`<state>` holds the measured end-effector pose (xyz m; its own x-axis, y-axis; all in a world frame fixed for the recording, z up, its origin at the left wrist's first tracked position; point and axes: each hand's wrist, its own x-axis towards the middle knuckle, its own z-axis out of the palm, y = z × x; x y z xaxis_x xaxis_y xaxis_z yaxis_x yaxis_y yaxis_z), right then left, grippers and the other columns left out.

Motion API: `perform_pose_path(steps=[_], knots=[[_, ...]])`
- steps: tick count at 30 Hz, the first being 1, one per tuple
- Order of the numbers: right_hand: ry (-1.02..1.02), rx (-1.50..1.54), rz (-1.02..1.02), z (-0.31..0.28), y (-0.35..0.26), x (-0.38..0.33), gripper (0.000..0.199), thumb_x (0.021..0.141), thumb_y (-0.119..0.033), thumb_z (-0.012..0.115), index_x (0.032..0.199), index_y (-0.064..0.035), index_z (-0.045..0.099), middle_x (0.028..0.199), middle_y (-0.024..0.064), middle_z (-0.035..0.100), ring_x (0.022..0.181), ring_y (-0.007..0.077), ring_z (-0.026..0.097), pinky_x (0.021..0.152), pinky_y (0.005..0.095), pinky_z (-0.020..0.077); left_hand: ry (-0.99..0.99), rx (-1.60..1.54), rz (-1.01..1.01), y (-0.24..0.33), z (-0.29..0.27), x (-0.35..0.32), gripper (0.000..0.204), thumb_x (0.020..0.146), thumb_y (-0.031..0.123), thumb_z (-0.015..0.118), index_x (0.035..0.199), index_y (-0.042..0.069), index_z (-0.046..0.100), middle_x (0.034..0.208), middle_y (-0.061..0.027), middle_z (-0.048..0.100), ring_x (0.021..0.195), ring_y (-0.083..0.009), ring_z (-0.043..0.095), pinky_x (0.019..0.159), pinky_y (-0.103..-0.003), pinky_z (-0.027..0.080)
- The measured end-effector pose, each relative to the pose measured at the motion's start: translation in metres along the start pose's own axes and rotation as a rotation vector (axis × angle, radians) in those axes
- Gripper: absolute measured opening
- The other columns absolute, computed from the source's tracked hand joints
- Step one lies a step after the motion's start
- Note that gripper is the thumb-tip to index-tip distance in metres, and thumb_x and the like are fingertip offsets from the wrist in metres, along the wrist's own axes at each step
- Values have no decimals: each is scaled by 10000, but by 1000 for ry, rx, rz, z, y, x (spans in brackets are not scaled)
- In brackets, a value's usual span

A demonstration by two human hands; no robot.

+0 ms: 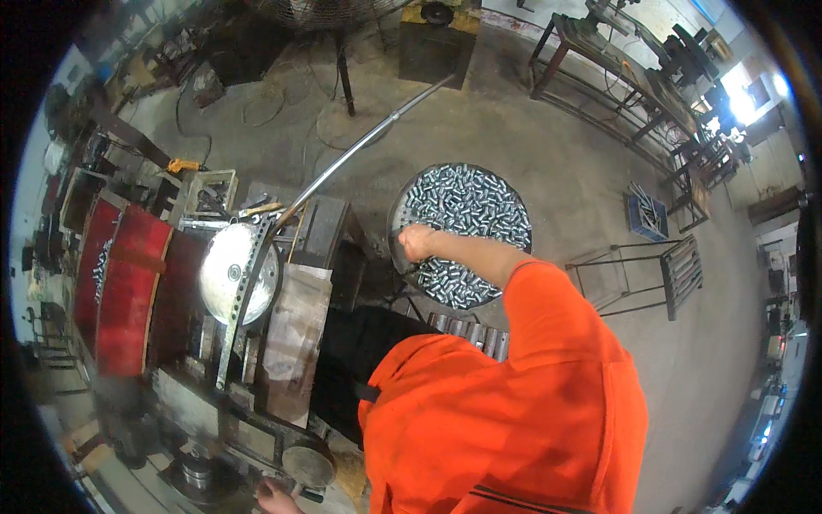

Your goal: The person operates a metal forming machine by inserting small metal rods into the chuck, pulling a lever to activate the machine, and then removing the formed parts. The finished parts are collected in a red bin above the machine.

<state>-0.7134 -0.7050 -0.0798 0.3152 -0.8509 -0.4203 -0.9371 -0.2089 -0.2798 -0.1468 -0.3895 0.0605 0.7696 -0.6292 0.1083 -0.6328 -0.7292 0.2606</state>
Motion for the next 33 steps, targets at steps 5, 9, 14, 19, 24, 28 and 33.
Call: perform_pose_path(steps=[5,9,14,19,24,28,33], knots=[[39,-32,68,16,4,11,218,628,-195,546,754,-68,671,851,181,652,826,325,630,732,392,510,-13,28,-33,2,-1,1,366,850,302,627,1020,-21,636,987,-211,623,863,-343,598,740,-444,489],[34,-113,120,10,-9,11,257,666,-215,567,862,-92,680,971,162,642,917,298,617,787,383,495,-46,-32,-43,2,-3,0,376,849,298,628,1043,-25,629,991,-214,622,857,-347,597,740,-444,488],[35,-164,163,15,2,13,294,686,-239,596,922,-83,679,1022,141,637,974,287,606,826,394,483,-47,-54,-32,1,3,4,378,849,297,629,1059,-17,627,994,-217,622,852,-346,597,732,-448,487],[203,187,23,-10,-35,12,169,609,-231,583,654,-88,660,703,166,619,651,297,620,572,421,494,-313,-192,306,-3,-35,-4,368,837,300,648,1050,0,641,991,-197,638,860,-324,610,770,-439,484],[198,618,-749,-85,-162,-47,323,557,-83,592,859,-58,702,1010,134,609,915,278,597,791,337,477,-226,-776,186,105,-103,-28,213,858,145,576,929,-51,617,750,-51,631,692,-113,561,637,-264,446],[132,655,-1219,-109,-280,-72,446,531,-38,563,962,-50,675,1160,145,579,1053,306,545,896,359,420,-529,-1030,210,167,-82,-24,302,917,235,515,964,-47,611,769,-81,649,703,-117,599,642,-262,466],[74,707,-1480,-111,-371,-104,432,538,-60,557,956,-32,660,1170,144,570,1034,316,534,903,396,403,-844,-1653,146,157,-58,-52,424,956,360,415,933,-22,598,813,-115,641,706,-195,635,674,-306,516]])
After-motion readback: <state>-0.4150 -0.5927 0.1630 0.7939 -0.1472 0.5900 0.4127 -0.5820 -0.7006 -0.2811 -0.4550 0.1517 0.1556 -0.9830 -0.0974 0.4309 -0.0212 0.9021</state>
